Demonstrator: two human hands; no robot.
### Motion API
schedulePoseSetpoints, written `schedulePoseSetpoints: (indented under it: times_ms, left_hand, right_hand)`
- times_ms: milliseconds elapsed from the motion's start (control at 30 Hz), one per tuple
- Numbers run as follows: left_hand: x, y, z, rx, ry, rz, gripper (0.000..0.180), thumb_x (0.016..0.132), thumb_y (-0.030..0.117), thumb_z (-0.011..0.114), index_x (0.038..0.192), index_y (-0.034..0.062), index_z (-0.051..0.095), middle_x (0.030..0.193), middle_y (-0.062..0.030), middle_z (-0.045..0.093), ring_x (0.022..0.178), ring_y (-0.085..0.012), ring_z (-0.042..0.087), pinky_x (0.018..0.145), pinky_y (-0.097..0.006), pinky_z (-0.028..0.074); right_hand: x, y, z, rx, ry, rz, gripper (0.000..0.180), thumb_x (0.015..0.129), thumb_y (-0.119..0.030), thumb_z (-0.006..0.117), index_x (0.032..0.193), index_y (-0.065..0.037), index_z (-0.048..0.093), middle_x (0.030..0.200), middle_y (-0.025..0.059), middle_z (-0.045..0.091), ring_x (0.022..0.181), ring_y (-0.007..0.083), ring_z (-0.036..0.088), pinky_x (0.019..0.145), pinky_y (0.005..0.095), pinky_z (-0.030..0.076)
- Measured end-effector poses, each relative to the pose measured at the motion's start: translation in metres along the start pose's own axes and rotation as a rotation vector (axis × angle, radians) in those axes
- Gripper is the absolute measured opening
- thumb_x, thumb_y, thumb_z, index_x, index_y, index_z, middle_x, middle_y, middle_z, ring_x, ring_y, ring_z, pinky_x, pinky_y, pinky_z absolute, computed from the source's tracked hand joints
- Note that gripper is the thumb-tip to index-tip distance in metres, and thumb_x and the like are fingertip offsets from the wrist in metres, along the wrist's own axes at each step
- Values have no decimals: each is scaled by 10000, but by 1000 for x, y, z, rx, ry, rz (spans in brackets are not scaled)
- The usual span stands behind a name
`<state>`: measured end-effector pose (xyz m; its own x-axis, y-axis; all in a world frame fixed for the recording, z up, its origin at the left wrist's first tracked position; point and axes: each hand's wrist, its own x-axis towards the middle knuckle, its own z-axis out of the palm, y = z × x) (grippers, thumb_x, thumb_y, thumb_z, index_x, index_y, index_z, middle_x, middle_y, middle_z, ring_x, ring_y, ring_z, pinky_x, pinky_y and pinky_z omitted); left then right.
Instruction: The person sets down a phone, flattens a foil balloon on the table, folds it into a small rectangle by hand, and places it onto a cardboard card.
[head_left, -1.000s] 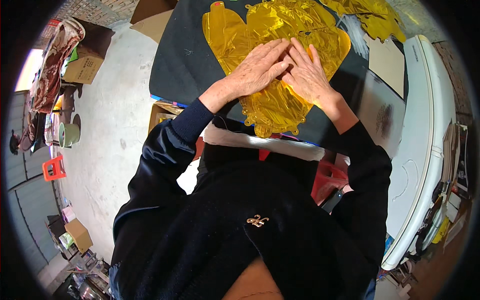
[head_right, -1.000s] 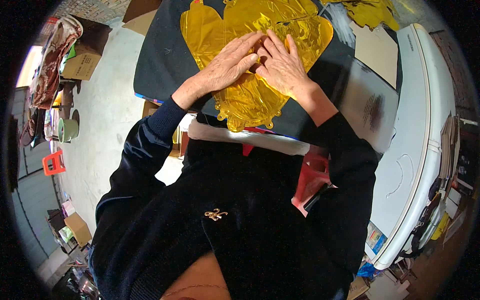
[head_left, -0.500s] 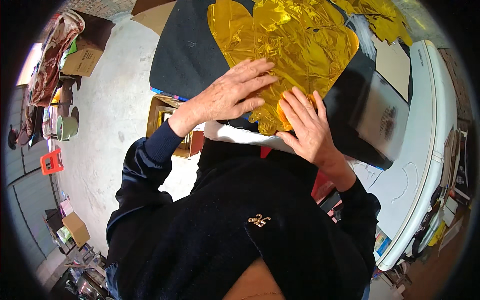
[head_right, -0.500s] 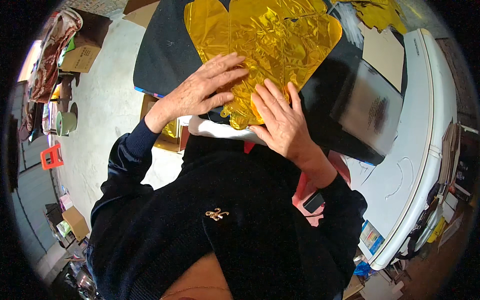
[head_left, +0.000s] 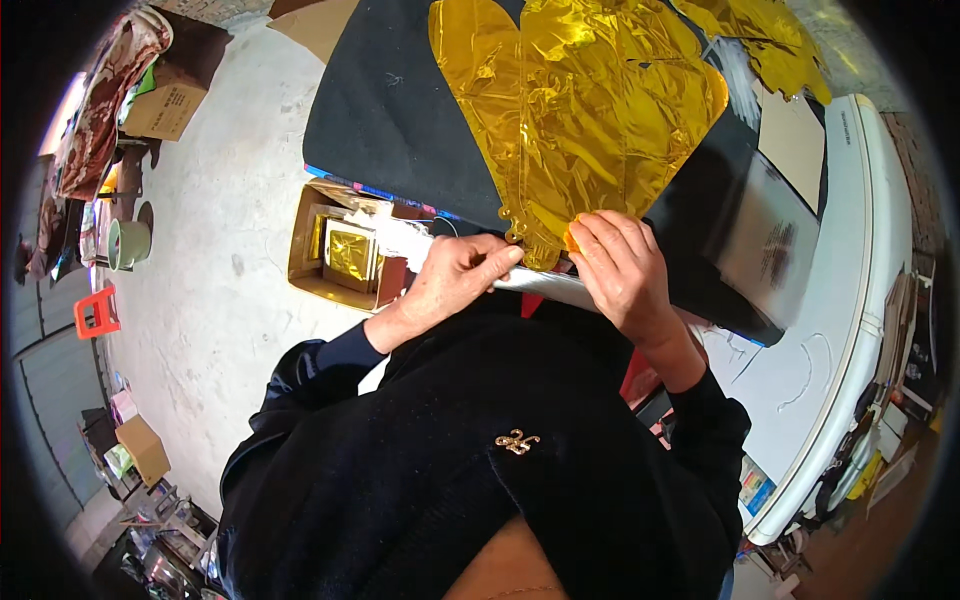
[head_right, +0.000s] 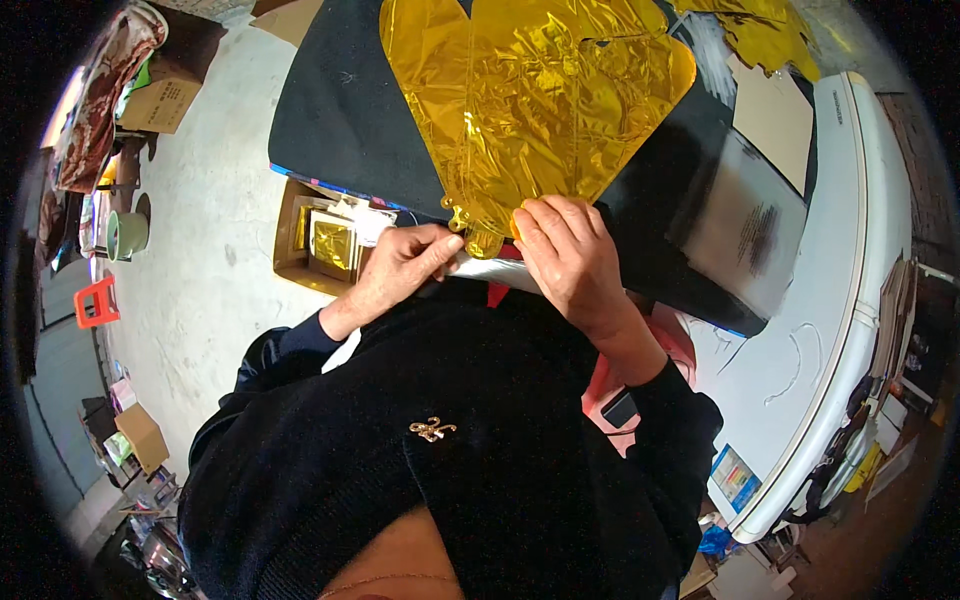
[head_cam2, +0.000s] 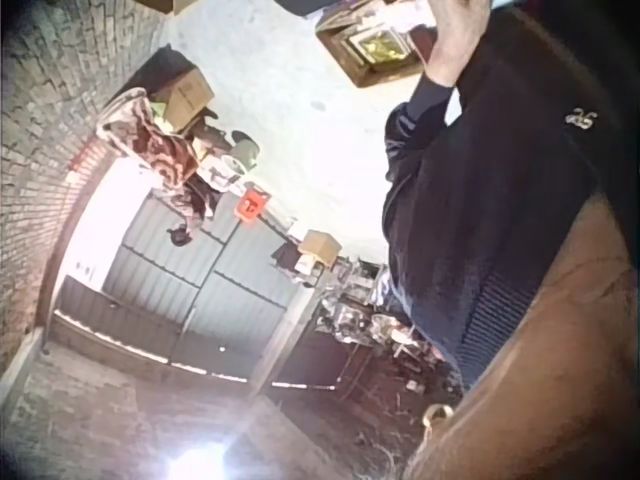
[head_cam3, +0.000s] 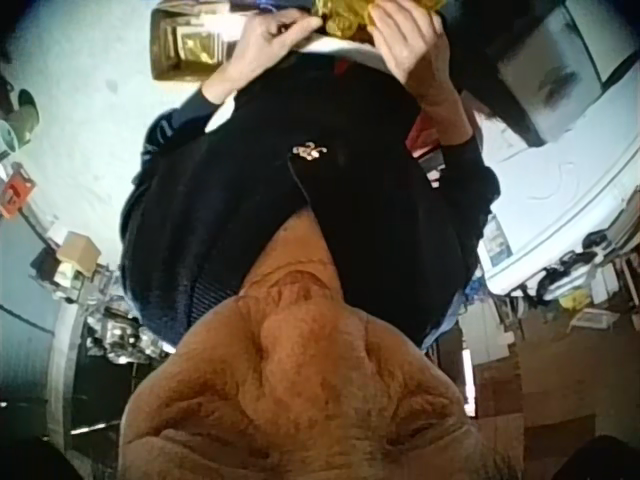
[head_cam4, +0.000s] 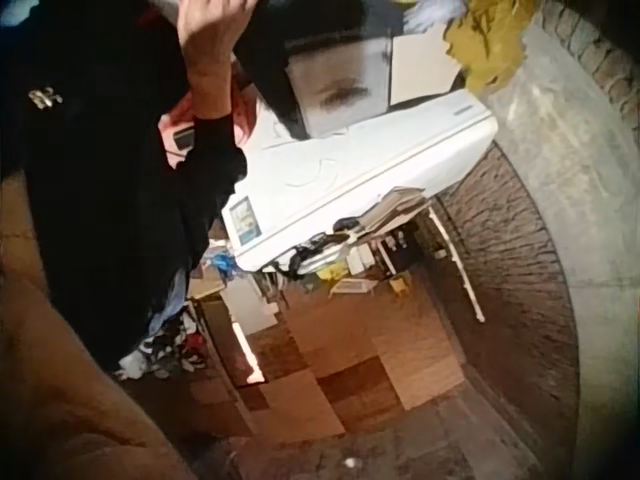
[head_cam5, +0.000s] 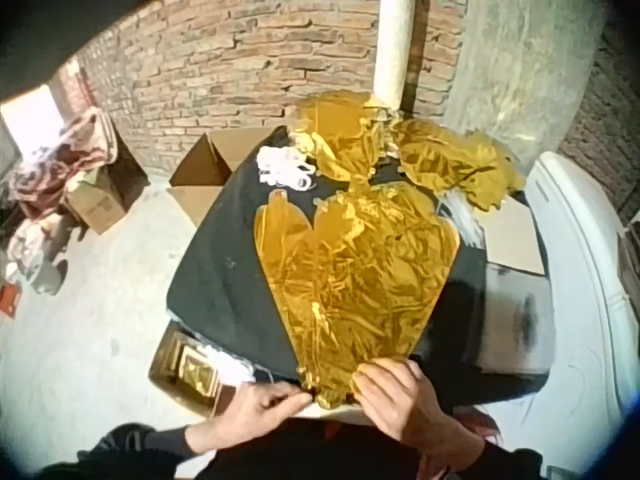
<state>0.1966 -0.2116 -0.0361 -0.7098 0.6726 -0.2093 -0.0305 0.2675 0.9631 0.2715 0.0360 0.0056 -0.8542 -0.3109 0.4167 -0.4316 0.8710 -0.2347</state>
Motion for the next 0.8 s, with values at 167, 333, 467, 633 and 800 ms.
schedulePoseSetpoints:
  times_ms: [167,333,467,633,800]
  left_hand:
    - [4,2,14,-277,-100,-91,380,1072,365,592,900,58,736,806,-21,745,615,-50,634,516,-192,427]
    - [6,4,19,-548,-167,-252,389,1068,373,594,871,56,705,818,-67,757,611,-93,667,514,-206,447]
    - [6,3,24,-650,-183,-290,402,1069,394,586,872,63,703,813,-77,757,614,-110,675,519,-218,451]
    - [7,-1,26,-682,-194,-296,398,1063,413,591,924,54,693,822,-77,754,634,-109,687,524,-220,466]
    - [9,7,25,-580,-192,-258,447,1069,428,572,888,46,718,806,-76,757,632,-111,680,531,-227,456]
  right_hand:
    - [1,2,1,-39,-17,-56,338,777,-20,760,1108,22,706,1095,120,696,1021,297,664,870,413,536]
    - [6,-2,1,-26,-7,-47,325,770,-15,758,1088,25,706,1072,127,698,985,298,671,847,403,547]
    - [10,-9,6,-26,33,-23,323,764,-10,762,1080,28,704,1064,131,699,964,297,673,833,399,551]
    - [7,-10,9,-35,30,-22,329,768,-6,765,1089,30,705,1064,135,698,969,296,669,836,402,545]
    - [7,-11,3,-62,17,-13,340,775,-19,767,1104,35,705,1075,137,696,984,296,665,845,400,538]
